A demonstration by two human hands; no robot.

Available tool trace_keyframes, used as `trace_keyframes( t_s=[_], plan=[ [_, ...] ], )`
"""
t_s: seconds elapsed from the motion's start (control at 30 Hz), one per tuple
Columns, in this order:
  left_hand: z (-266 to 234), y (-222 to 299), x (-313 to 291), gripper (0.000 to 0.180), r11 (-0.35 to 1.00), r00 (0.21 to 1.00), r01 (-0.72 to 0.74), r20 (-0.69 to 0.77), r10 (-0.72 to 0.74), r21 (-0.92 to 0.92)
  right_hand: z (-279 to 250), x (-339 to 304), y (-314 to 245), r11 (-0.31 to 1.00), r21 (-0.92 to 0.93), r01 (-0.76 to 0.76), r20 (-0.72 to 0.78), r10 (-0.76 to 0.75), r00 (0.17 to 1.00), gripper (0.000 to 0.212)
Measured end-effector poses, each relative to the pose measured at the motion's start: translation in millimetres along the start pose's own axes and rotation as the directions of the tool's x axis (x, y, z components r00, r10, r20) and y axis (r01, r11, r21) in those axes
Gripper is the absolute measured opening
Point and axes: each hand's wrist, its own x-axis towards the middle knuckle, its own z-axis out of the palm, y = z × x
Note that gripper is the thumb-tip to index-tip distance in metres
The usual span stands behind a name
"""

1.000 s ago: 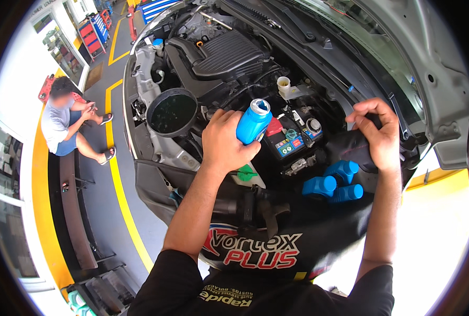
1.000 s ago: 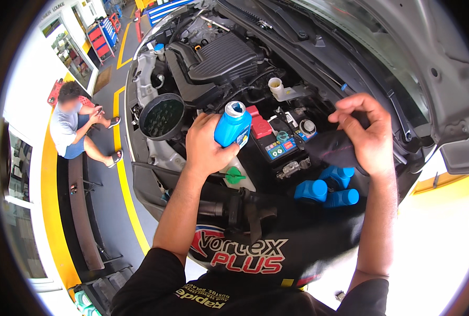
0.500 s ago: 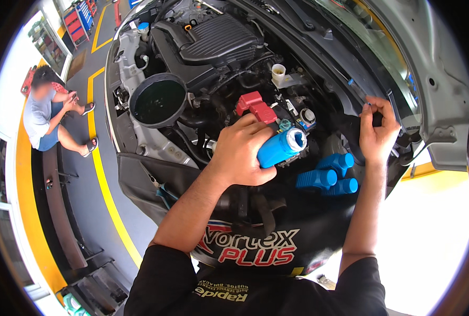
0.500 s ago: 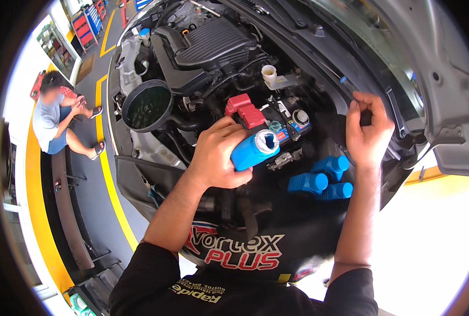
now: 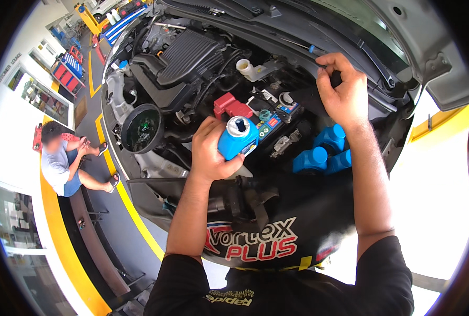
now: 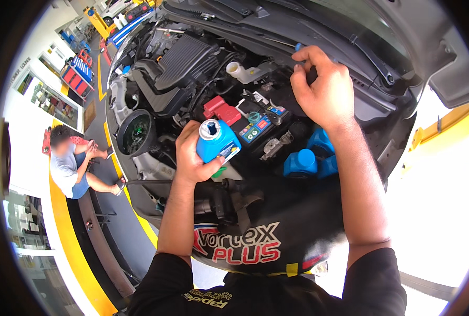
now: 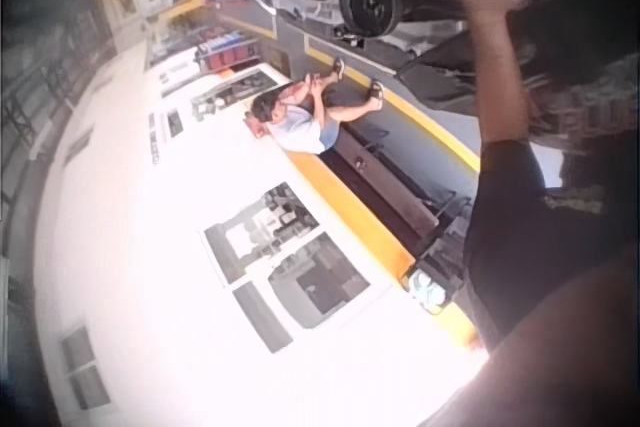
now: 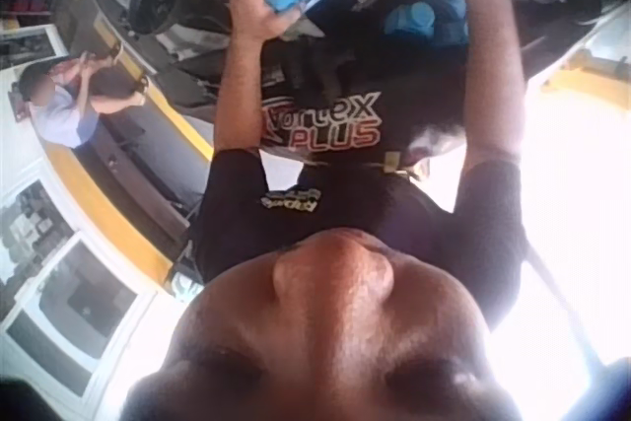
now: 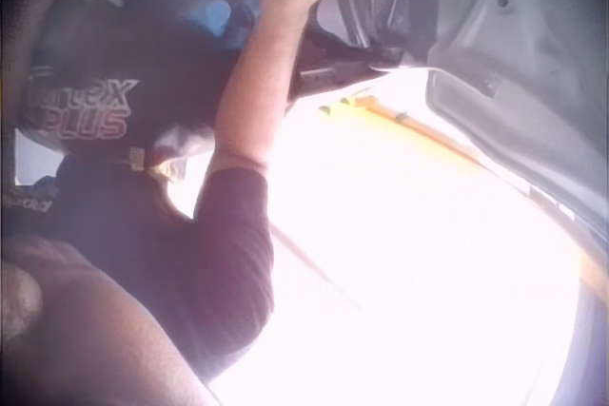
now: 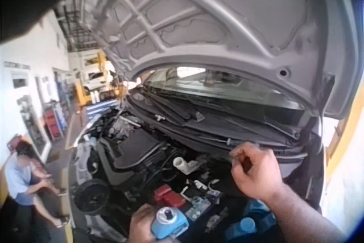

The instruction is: The person opens a blue fluid bottle and pours its contents into a funnel placed in the car's engine bay. They handle the bottle and funnel repeatedly, adjusting position and wiping the bottle with a cloth during the process.

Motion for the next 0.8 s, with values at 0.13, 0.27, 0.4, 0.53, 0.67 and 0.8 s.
trace_keyframes(
  t_s=[0.13, 0.27, 0.4, 0.53, 0.67, 0.8],
  plan=[
    [5, -1, 1, 0.056, 0.999, 1.0, -0.024, -0.017, 0.024, -0.022, 8, -7, -2, 0.999, -0.017, 0.047, 0.111, -0.045, 0.993, 0.017],
    [7, 3, 4, 0.047, 1.0, 0.999, -0.006, -0.054, 0.006, -0.012, 17, -13, -11, 0.996, -0.025, 0.084, 0.18, -0.078, 0.981, 0.015],
    [7, 2, 2, 0.051, 1.0, 1.0, 0.0, -0.032, 0.001, 0.03, 20, -14, -7, 0.991, -0.057, 0.121, 0.215, -0.106, 0.971, 0.013],
    [11, -2, -1, 0.06, 0.999, 0.999, -0.018, -0.042, 0.02, 0.04, 20, -12, -7, 0.993, -0.048, 0.106, 0.205, -0.094, 0.974, 0.012],
    [12, 1, -4, 0.062, 0.998, 0.999, 0.016, -0.036, -0.014, 0.06, 22, -12, -4, 0.997, -0.033, 0.074, 0.193, -0.066, 0.979, 0.013],
    [17, -1, -7, 0.06, 0.998, 1.0, 0.024, -0.015, -0.023, 0.066, 21, -10, -3, 0.998, -0.041, 0.046, 0.214, -0.036, 0.976, 0.013]
  ],
)
